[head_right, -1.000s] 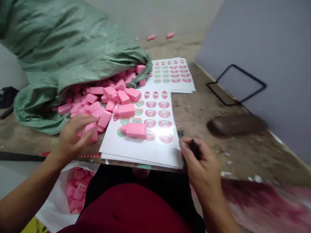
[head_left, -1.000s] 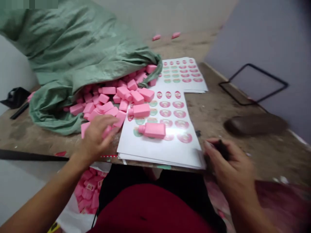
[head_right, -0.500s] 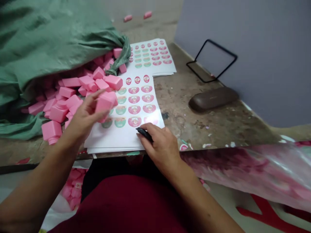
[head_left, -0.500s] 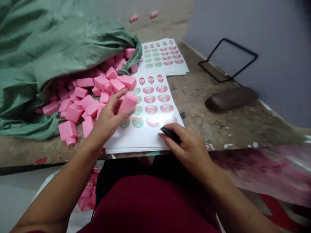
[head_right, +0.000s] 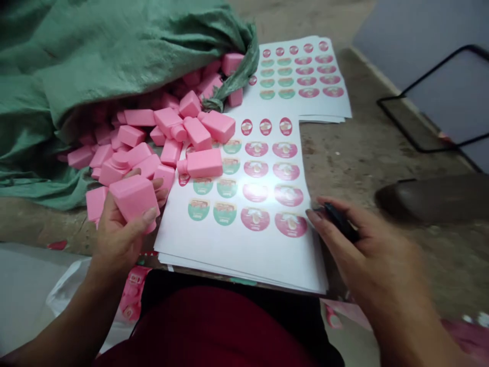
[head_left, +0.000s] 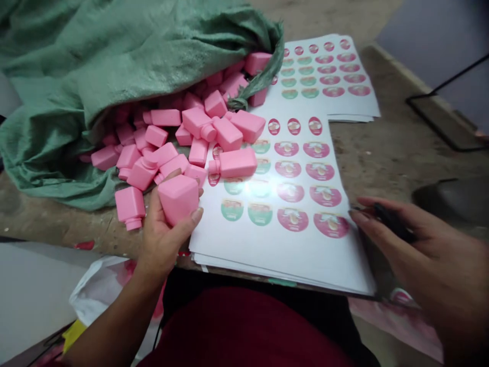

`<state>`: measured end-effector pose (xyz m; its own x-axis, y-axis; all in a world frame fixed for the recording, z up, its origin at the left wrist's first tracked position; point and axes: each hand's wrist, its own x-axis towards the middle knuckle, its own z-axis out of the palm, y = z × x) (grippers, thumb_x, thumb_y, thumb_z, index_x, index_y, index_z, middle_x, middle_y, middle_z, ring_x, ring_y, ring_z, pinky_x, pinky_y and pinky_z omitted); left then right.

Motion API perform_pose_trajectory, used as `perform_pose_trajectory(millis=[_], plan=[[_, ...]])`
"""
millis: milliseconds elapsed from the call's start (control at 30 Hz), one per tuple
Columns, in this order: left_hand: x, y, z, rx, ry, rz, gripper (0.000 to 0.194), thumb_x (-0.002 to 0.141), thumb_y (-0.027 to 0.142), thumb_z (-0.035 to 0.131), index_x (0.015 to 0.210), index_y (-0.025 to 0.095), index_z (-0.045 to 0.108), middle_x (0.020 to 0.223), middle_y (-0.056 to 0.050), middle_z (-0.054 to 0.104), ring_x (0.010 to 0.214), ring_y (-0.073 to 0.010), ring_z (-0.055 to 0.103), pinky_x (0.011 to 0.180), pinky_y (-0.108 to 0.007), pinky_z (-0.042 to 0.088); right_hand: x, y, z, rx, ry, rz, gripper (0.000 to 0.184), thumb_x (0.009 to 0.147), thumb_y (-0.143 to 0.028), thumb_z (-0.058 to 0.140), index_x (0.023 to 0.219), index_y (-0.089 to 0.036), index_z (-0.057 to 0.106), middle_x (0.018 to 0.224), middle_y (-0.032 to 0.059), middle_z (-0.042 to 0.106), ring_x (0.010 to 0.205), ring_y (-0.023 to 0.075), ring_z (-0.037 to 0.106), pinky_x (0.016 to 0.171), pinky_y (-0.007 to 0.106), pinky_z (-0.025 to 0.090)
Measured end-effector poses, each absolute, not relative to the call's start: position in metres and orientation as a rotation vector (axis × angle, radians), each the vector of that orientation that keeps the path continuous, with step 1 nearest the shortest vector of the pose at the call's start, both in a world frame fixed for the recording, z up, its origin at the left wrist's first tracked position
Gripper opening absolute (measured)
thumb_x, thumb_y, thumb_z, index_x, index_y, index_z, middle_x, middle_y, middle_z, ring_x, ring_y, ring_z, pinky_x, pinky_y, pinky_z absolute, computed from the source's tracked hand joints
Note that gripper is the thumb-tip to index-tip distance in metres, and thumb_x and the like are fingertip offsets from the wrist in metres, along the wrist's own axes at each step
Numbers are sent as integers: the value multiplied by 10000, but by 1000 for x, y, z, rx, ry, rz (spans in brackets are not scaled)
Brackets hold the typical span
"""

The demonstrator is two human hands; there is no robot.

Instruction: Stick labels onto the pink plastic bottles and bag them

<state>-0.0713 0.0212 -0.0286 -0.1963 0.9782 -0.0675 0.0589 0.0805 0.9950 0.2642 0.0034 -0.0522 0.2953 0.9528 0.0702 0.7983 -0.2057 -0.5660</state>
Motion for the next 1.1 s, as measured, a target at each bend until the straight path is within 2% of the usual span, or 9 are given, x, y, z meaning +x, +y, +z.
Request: perform_pose_trajectory(millis=[200,333,433,533,700,800,900,1000,1100], plan=[[-79,8,-42,1329,1523,1074,667,878,414,644,1472,300,361,1387,-104,589,1207,-254,613,1000,-416,534,264,16,-62,-2098,-1542,475,357,849,-623,613,1074,-370,728,866,21,736,702,266,648,503,334,385],[-76,8,-33,1785,1557,895,625,849,333,674,1425,305,431,1362,-92,618,1206,-273,615,1011,-423,519,251,28,-54,-2052,-1280,720,353,655,-596,744,776,-265,713,709,25,689,611,224,587,512,322,380],[-72,12,-27,2223,1344,723,600,852,195,592,1424,291,439,1349,-82,639,1201,-260,629,1026,-403,510,244,34,-48,-1942,-1133,819,354,551,-514,810,690,-231,648,650,-8,633,618,182,541,556,300,394],[-64,16,-24,2392,1199,582,591,837,147,534,1414,251,465,1378,-91,628,1233,-245,618,1040,-380,501,242,34,-43,-1882,-1084,825,401,535,-498,833,738,-210,642,684,-6,649,661,180,563,601,296,431],[-56,21,-17,2362,1152,417,550,833,202,543,1381,241,522,1426,-78,596,1286,-231,583,1094,-379,451,242,35,-32,-1786,-1064,976,521,475,-532,859,808,-219,608,669,17,682,574,213,621,520,336,501],[-52,23,-15,2350,1162,395,544,830,205,530,1373,225,536,1430,-77,592,1305,-238,567,1110,-393,430,242,36,-26,-1735,-1042,1073,521,477,-526,839,841,-226,618,724,32,714,586,243,658,538,384,543],[-49,22,-13,2266,1202,413,571,793,193,546,1364,195,548,1416,-88,603,1292,-256,575,1099,-399,439,241,37,-22,-1752,-1099,1063,448,497,-517,804,773,-205,640,725,53,715,591,243,646,528,366,514],[-48,19,-10,2058,1286,568,567,802,241,578,1366,186,548,1396,-86,620,1256,-261,602,1086,-386,451,237,38,-12,-1794,-1243,911,388,557,-544,736,707,-202,630,656,31,667,585,213,592,527,323,447],[-52,14,-11,1842,1375,895,555,831,340,612,1364,198,541,1402,-82,612,1280,-266,578,1096,-380,438,235,44,4,-1818,-1426,661,331,632,-528,694,739,-220,638,654,1,628,637,190,546,563,292,377]])
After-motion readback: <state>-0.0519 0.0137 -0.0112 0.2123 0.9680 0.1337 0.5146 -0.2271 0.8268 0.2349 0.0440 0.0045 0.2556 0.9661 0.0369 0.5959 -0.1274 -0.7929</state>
